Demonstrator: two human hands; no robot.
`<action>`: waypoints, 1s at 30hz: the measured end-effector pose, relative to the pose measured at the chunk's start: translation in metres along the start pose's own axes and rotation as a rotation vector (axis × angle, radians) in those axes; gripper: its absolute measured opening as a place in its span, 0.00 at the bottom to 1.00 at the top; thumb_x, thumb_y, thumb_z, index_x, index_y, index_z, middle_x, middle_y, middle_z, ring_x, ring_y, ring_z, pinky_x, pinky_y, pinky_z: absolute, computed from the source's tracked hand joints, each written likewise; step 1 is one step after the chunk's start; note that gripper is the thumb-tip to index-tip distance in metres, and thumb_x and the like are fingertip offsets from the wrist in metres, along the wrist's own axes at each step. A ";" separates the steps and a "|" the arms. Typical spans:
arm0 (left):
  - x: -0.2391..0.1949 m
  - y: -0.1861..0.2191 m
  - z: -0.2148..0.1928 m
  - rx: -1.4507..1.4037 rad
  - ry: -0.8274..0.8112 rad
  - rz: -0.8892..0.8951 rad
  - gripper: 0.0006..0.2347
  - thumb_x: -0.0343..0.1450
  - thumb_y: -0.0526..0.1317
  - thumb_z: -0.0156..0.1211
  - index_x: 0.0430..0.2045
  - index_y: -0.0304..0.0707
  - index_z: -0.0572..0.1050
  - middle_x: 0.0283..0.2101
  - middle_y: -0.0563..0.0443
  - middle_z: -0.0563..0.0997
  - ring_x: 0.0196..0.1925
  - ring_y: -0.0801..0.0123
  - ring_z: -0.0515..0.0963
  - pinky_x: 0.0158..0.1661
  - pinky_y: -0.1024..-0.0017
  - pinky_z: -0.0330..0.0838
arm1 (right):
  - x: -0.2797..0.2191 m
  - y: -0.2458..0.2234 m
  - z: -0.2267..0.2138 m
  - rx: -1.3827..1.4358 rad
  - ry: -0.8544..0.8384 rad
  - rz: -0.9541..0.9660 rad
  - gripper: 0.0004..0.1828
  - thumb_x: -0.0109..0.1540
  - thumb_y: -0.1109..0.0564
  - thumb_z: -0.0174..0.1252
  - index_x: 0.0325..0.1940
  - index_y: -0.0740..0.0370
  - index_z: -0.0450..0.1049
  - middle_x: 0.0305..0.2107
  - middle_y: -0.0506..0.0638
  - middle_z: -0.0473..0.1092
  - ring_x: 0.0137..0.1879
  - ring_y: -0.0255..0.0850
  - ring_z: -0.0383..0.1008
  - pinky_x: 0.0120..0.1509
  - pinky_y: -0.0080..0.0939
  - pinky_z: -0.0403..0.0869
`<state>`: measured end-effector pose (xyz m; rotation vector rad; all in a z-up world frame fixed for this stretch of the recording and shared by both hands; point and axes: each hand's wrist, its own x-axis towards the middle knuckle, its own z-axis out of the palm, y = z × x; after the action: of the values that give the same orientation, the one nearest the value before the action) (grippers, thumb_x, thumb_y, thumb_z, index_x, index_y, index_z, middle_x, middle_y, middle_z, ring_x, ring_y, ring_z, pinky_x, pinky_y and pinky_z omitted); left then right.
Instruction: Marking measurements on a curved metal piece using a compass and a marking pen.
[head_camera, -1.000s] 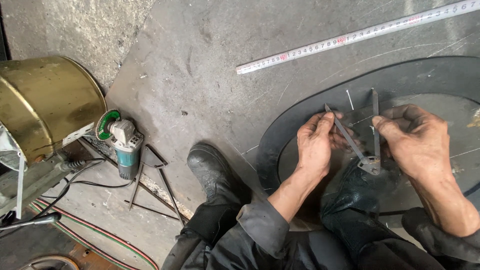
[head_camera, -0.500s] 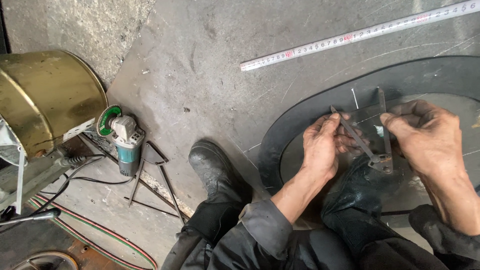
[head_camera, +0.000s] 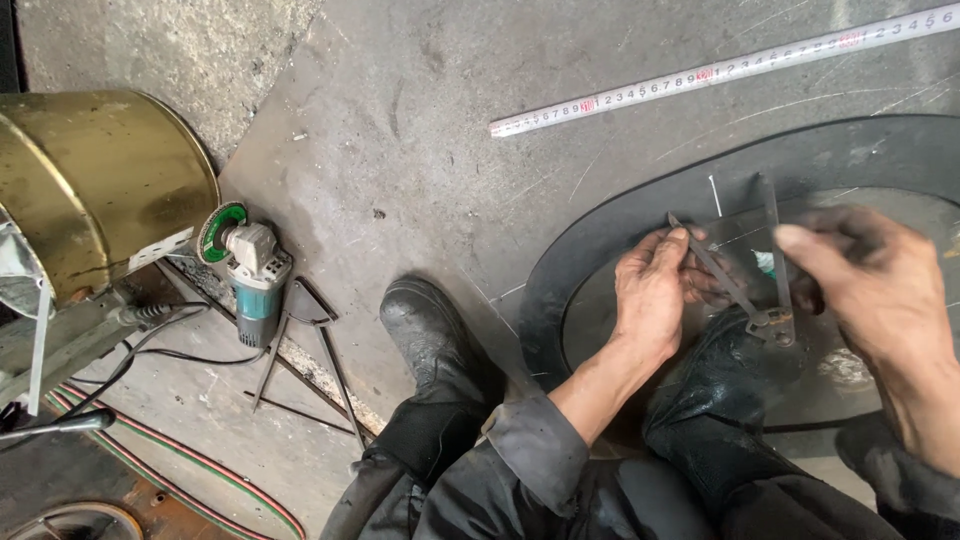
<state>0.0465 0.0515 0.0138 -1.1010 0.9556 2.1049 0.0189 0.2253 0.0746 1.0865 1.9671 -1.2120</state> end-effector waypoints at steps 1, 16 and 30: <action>0.000 -0.002 -0.001 0.036 0.010 0.023 0.10 0.84 0.39 0.46 0.45 0.29 0.72 0.35 0.41 0.81 0.28 0.63 0.83 0.27 0.68 0.80 | -0.003 0.005 -0.002 -0.008 0.017 0.007 0.18 0.66 0.51 0.66 0.54 0.66 0.76 0.30 0.54 0.76 0.29 0.39 0.73 0.30 0.38 0.70; 0.017 0.091 -0.067 -0.203 0.203 0.298 0.11 0.79 0.43 0.51 0.37 0.32 0.75 0.25 0.50 0.76 0.22 0.70 0.75 0.27 0.70 0.74 | 0.019 0.137 0.024 -0.585 0.142 -0.758 0.17 0.70 0.52 0.59 0.52 0.71 0.73 0.39 0.58 0.75 0.37 0.43 0.77 0.36 0.40 0.77; 0.015 0.089 -0.073 -0.213 0.130 0.311 0.10 0.79 0.43 0.49 0.38 0.34 0.75 0.24 0.48 0.77 0.20 0.67 0.76 0.23 0.69 0.73 | -0.003 0.021 0.070 -0.456 0.116 -0.758 0.14 0.62 0.59 0.66 0.46 0.71 0.74 0.31 0.59 0.74 0.31 0.46 0.76 0.36 0.46 0.75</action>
<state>0.0055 -0.0560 0.0006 -1.2759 1.0374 2.4565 0.0425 0.1663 0.0389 0.1692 2.6837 -0.9536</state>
